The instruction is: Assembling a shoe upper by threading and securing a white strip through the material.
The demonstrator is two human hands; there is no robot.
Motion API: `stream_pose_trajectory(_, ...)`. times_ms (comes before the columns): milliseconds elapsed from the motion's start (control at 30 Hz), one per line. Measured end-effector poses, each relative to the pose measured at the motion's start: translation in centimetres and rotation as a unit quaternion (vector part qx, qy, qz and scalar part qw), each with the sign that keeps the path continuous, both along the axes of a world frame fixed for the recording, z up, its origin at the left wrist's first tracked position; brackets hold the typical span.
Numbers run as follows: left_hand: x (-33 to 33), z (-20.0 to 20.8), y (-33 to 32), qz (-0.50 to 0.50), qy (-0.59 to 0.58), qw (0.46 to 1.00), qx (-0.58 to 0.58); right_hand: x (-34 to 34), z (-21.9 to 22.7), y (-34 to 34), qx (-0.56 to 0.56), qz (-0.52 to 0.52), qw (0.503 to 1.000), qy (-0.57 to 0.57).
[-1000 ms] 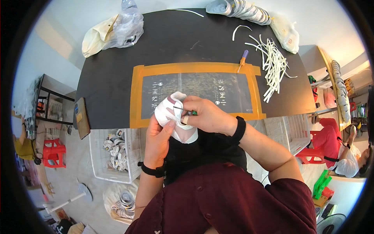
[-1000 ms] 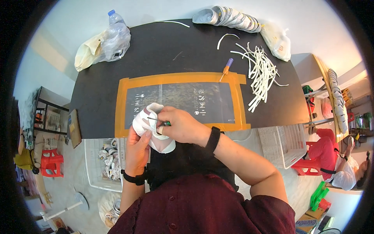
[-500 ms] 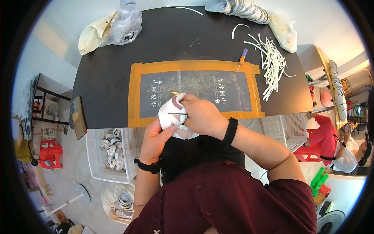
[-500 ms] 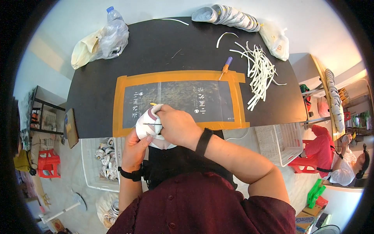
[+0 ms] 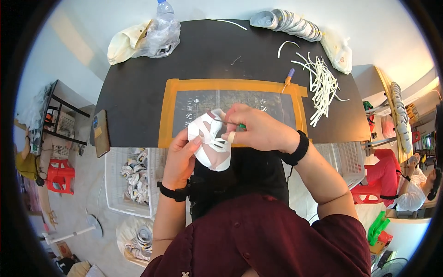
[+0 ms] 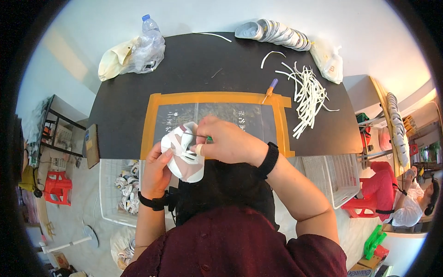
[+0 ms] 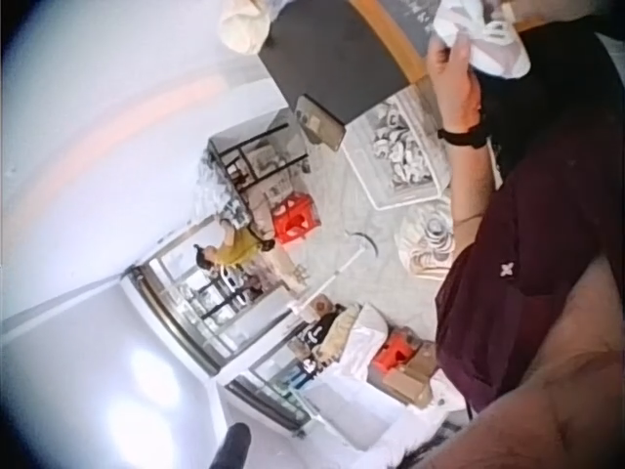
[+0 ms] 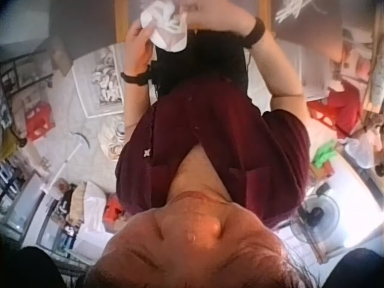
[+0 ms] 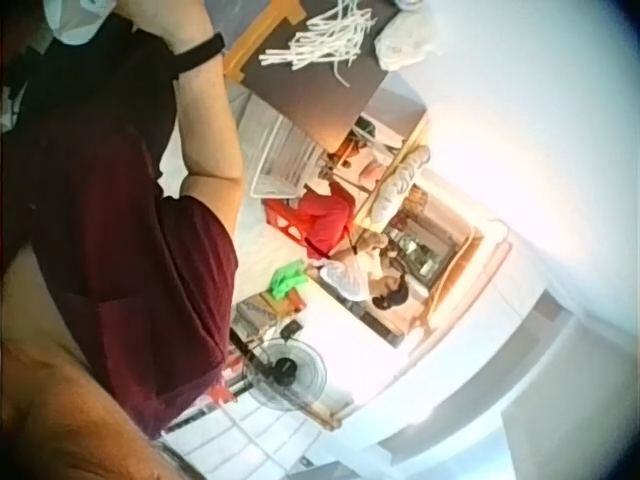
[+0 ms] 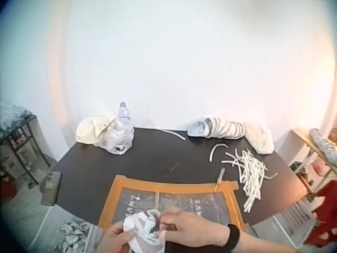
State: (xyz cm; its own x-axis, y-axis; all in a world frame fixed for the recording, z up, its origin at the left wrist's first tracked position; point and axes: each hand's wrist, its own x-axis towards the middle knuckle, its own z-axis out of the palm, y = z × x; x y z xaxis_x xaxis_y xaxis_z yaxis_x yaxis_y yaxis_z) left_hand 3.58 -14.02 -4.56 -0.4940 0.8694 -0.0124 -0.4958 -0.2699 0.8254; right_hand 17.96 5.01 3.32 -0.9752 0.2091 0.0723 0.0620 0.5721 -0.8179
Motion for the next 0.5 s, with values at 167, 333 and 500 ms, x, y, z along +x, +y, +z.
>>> stream_pose_trajectory(167,-0.4,0.6,0.3,-0.033,-0.042,0.998,-0.021,1.0,-0.6,0.9,0.036,0.063,0.997,-0.021)
stream_pose_trajectory(333,-1.3,0.8,0.8,-0.078,-0.082,0.993,-0.029,2.3,-0.6,1.0,-0.117,0.052,0.991,-0.041)
stream_pose_trajectory(500,-1.7,1.5,1.6,-0.110,-0.071,0.991,-0.040,2.7,-1.6,0.4,-0.186,0.031,0.981,-0.035)
